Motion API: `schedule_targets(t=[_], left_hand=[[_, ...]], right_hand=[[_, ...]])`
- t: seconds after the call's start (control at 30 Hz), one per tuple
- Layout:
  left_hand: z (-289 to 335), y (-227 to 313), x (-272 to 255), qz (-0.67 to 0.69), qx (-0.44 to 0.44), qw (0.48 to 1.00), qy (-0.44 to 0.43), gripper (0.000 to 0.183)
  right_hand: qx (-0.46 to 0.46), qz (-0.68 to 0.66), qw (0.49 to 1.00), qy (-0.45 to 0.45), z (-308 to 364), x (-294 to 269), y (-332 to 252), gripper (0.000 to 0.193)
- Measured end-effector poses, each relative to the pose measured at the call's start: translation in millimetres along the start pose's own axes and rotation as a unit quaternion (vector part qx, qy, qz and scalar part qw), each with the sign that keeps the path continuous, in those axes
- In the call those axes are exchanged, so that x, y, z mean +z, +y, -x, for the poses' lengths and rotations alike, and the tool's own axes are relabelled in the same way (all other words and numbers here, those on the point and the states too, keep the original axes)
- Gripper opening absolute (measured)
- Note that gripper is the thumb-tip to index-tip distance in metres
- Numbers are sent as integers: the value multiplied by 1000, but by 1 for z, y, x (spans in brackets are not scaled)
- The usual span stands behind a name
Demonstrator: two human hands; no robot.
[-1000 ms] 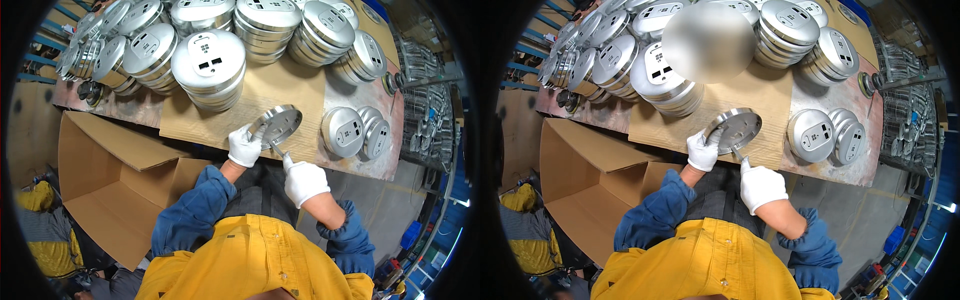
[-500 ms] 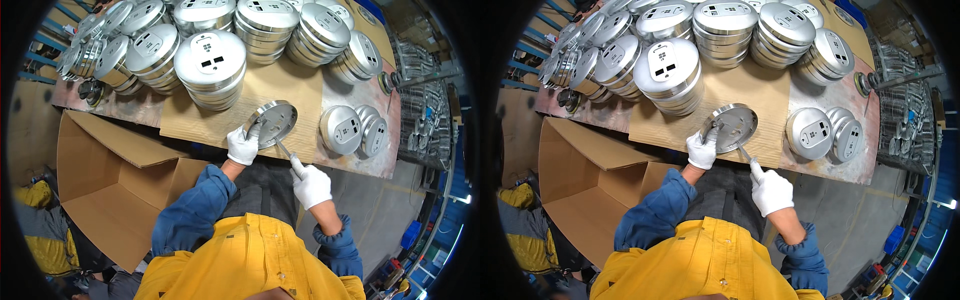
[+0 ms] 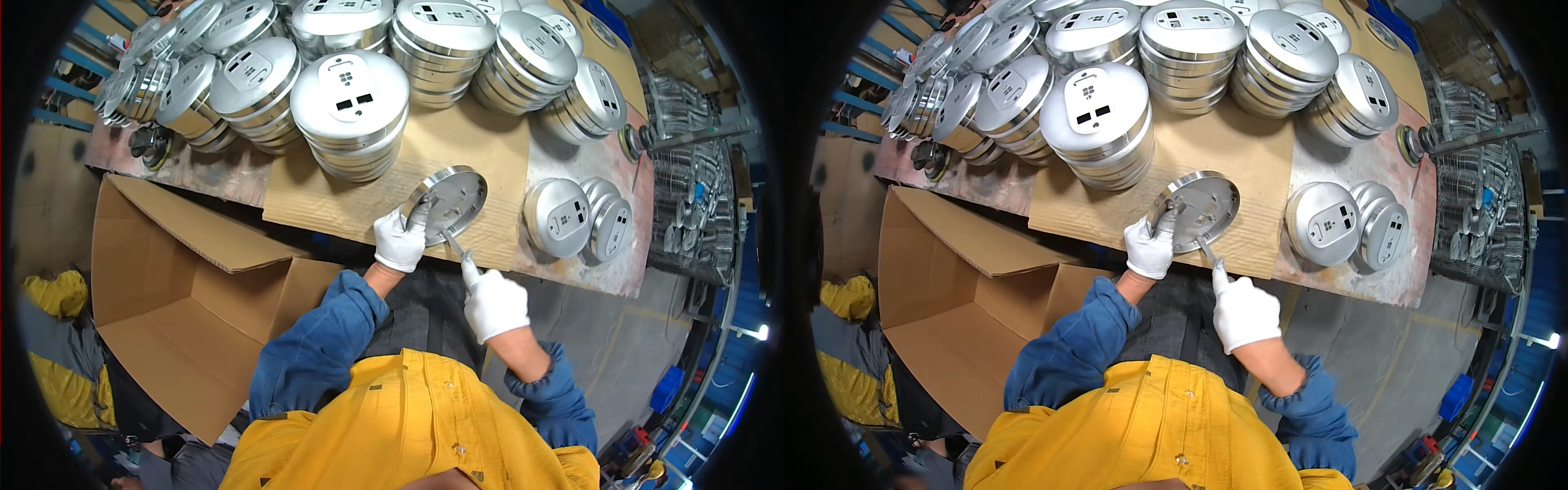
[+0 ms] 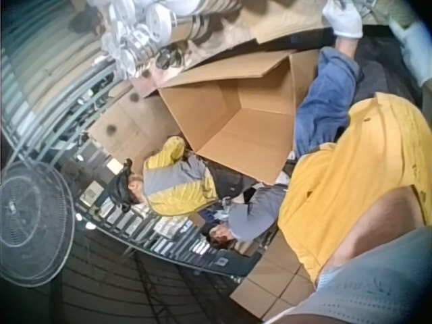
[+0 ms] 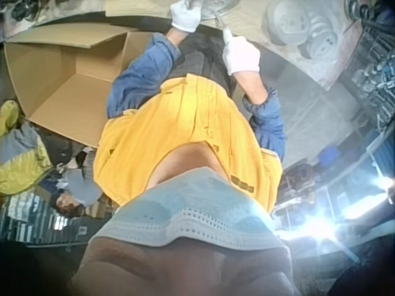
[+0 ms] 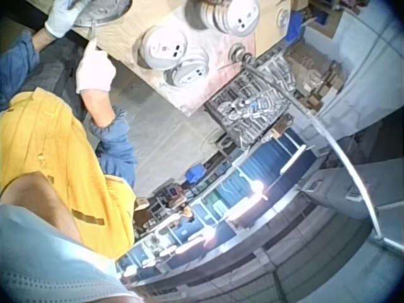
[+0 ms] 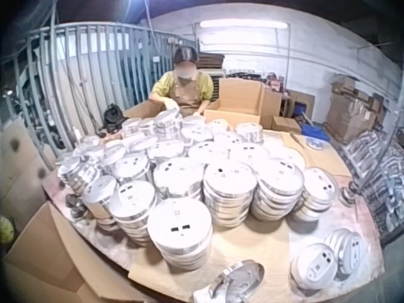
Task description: The person deburrs metal casings using a small metal tool, scraping the interior edges and crevices of each casing before placing it back onto the table.
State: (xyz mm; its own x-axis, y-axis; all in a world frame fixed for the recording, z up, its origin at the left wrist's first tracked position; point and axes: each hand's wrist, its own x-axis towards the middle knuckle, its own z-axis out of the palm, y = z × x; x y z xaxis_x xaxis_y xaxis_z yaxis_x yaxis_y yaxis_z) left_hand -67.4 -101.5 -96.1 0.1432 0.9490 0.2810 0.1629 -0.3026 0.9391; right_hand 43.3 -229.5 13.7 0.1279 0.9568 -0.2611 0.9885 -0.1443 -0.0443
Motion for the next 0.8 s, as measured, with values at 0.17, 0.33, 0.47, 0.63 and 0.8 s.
schedule_targets(t=[0.17,0.33,0.47,0.63,0.8], left_hand=[[-3,0,5,42,21,999,24,22],[0,-2,1,21,18,1000,-4,23],[4,-10,-1,19,-13,999,-27,23],[1,-7,4,80,48,996,5,23],[3,-7,2,73,26,997,-13,24]], right_hand=[[45,-62,990,118,12,56,11,48],[34,-89,995,9,2,2,19,39],[2,-47,997,-60,-7,-19,16,37],[-41,-22,997,-67,-14,-27,17,39],[-74,-14,992,-103,-25,-41,16,37]])
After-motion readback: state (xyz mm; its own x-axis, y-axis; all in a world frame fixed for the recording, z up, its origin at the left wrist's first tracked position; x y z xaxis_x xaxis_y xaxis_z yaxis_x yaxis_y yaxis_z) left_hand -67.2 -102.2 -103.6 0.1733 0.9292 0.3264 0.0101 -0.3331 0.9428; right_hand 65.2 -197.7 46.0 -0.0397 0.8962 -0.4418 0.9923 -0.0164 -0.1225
